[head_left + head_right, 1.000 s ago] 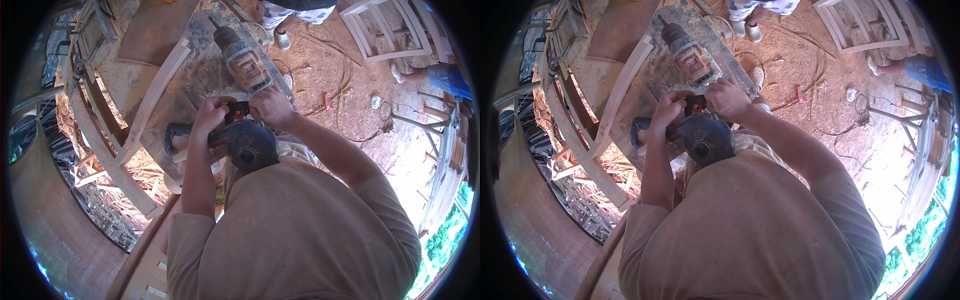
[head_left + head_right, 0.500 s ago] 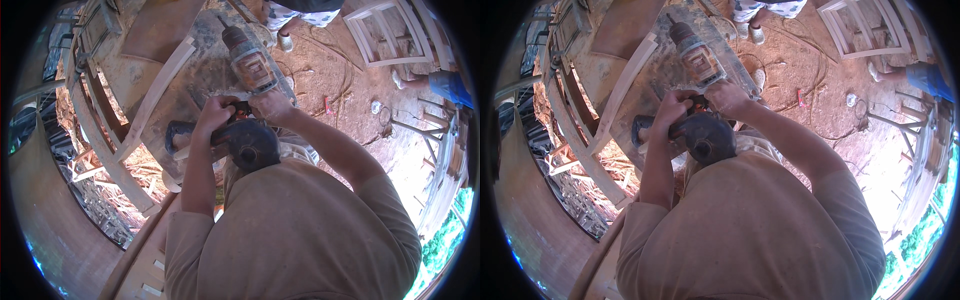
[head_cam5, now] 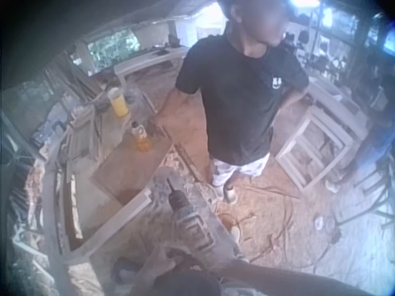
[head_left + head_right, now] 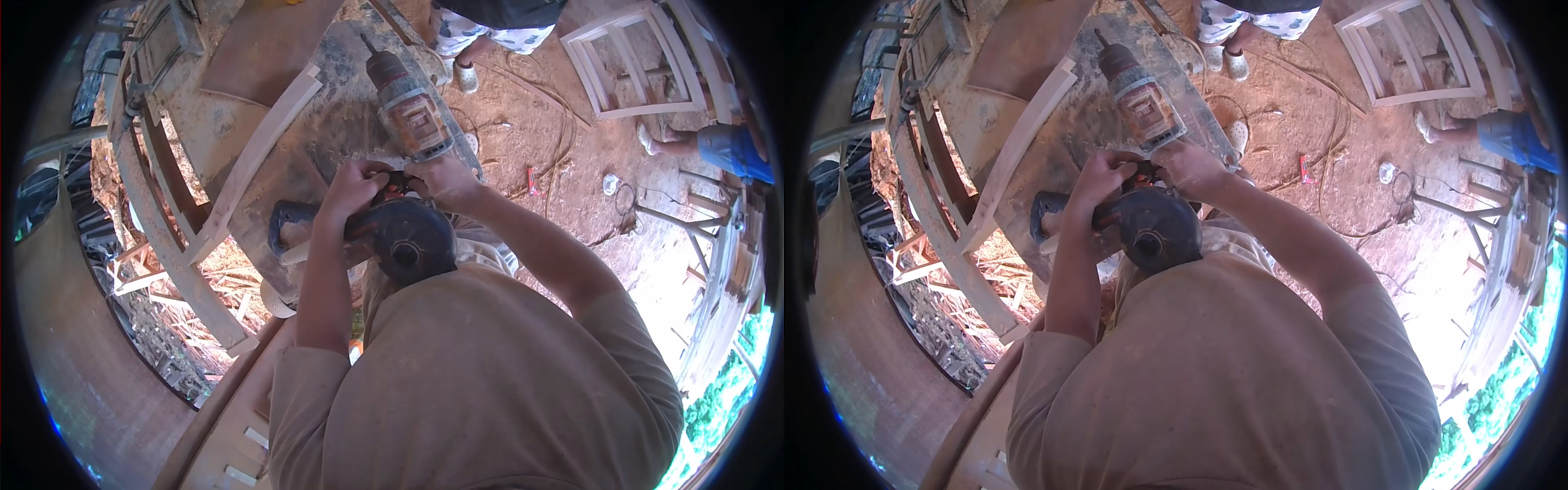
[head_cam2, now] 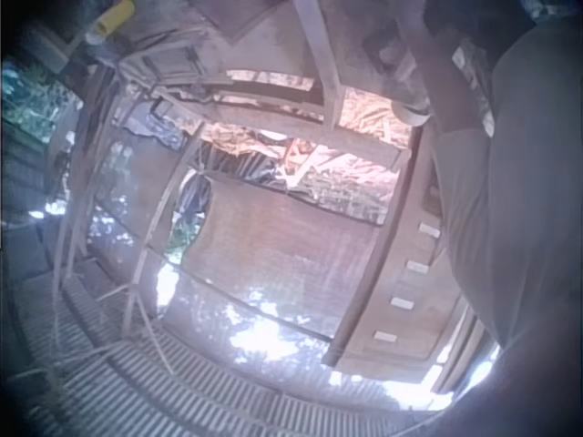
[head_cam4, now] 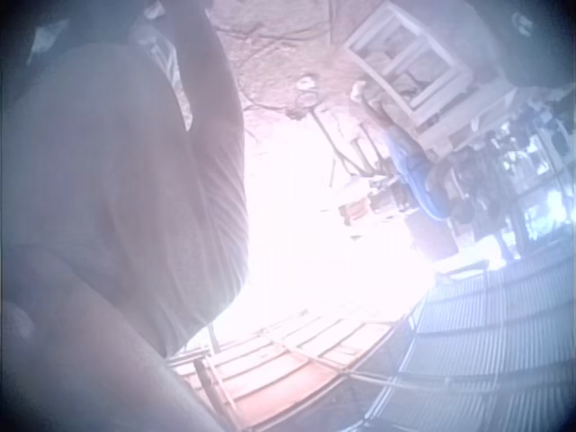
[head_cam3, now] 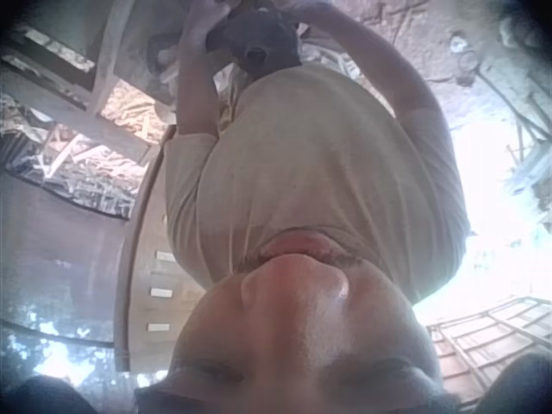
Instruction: Assembling and finishing wooden furniture frames using an orbital sander and a power drill.
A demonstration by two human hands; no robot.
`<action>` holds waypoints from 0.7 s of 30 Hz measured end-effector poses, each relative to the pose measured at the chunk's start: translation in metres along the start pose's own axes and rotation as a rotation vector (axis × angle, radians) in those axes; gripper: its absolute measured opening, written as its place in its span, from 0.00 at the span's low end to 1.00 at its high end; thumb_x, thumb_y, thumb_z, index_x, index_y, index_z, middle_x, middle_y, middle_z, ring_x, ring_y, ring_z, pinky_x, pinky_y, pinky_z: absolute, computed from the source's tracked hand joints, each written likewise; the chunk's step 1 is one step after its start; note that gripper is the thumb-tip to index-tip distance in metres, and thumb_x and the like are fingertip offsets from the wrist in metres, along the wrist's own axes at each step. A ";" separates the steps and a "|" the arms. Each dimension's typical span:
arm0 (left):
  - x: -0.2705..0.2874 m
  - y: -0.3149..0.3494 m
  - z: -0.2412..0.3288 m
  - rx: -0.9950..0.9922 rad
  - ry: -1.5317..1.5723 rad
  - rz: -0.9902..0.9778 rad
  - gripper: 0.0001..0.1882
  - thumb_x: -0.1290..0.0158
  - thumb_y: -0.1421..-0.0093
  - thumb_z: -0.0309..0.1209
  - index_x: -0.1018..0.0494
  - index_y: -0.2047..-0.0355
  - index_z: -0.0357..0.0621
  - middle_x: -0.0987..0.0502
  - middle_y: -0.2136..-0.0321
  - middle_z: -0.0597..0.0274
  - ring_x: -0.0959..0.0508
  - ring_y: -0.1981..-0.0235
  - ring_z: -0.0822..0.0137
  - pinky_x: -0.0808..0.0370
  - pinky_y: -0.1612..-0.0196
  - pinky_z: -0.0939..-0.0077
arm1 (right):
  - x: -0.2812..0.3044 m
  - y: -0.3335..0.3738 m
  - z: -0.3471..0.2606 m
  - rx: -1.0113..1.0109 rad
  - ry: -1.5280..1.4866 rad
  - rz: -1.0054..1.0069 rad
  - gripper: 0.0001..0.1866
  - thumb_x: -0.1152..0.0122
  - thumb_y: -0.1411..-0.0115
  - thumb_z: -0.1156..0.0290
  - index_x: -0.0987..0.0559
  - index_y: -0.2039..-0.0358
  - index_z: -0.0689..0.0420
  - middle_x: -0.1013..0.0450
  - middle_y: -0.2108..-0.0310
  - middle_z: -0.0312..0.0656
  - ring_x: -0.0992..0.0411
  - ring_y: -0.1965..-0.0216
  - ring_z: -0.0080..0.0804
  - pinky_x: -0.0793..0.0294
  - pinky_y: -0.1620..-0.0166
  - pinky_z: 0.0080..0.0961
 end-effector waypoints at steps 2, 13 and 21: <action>-0.001 0.000 0.001 -0.009 0.062 0.003 0.12 0.46 0.41 0.22 0.20 0.58 0.28 0.16 0.70 0.54 0.17 0.70 0.71 0.21 0.66 0.77 | 0.003 0.003 0.002 -0.010 -0.079 0.035 0.14 0.38 0.43 0.69 0.19 0.56 0.56 0.25 0.55 0.42 0.29 0.48 0.44 0.27 0.43 0.38; 0.007 -0.001 0.006 -0.120 -0.212 0.071 0.14 0.44 0.45 0.25 0.17 0.60 0.35 0.16 0.72 0.55 0.18 0.71 0.70 0.22 0.64 0.73 | -0.005 0.013 -0.001 0.116 0.194 0.161 0.15 0.37 0.45 0.66 0.19 0.56 0.50 0.28 0.55 0.38 0.31 0.49 0.38 0.27 0.45 0.34; 0.001 0.009 0.020 -0.123 -0.279 0.053 0.15 0.45 0.44 0.22 0.19 0.57 0.34 0.15 0.68 0.55 0.17 0.64 0.71 0.22 0.58 0.74 | -0.011 0.003 -0.005 0.161 0.320 0.044 0.21 0.37 0.50 0.69 0.22 0.53 0.55 0.29 0.54 0.41 0.31 0.47 0.40 0.33 0.42 0.36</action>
Point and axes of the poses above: each hand's wrist, its own y-axis away from the middle knuckle, its own x-axis out of the back of the hand, z = x × y, the point moved 9 cm from there along -y, towards the middle knuckle
